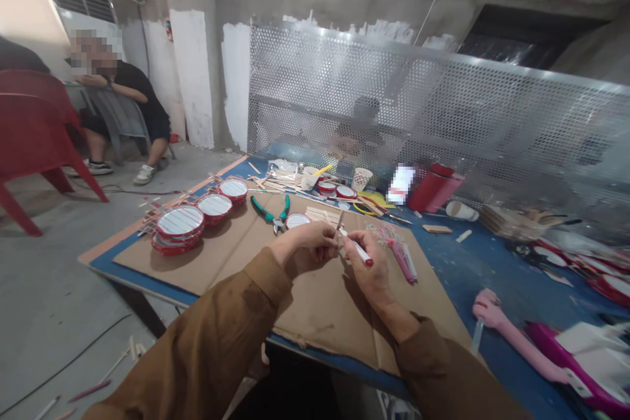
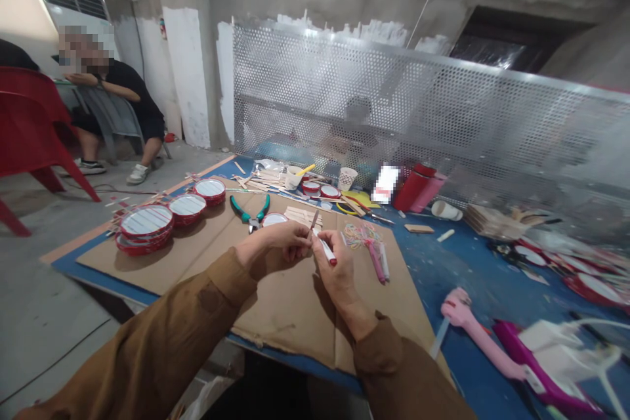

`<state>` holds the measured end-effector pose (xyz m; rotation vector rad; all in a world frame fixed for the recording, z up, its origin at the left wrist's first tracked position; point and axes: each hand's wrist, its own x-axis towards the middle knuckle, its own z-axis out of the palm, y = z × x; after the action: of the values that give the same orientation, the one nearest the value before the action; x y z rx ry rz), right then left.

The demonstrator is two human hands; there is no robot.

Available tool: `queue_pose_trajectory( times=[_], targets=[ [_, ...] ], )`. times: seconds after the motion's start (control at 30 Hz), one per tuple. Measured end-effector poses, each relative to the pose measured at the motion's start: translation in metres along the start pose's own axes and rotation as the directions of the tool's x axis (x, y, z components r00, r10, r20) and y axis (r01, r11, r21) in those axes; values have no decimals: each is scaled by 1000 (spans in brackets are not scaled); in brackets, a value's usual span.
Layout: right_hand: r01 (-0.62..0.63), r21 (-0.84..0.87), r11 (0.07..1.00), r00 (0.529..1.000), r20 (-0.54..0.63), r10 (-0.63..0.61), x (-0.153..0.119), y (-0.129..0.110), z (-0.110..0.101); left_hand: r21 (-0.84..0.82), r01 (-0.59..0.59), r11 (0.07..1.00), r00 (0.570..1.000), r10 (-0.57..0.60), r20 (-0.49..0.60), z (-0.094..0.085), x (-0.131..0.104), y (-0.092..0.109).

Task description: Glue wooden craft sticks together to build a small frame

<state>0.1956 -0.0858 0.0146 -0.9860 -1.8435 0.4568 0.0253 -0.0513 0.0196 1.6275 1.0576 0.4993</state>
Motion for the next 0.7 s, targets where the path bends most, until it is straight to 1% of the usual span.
queue_pose_trajectory(
  times=[0.33, 0.53, 0.7],
  targets=[
    [-18, -2, 1000, 1000, 12, 18, 0, -1, -1, -19, -9, 1000, 1000, 9, -10, 0, 0, -2],
    [-13, -4, 1000, 1000, -18, 13, 1, -2, -1, -46, -46, 998, 999, 45, -18, 1, 1, -5],
    [-23, 24, 999, 1000, -14, 23, 0, -1, 0, -27, -40, 999, 999, 40, -9, 0, 2, -5]
  ],
)
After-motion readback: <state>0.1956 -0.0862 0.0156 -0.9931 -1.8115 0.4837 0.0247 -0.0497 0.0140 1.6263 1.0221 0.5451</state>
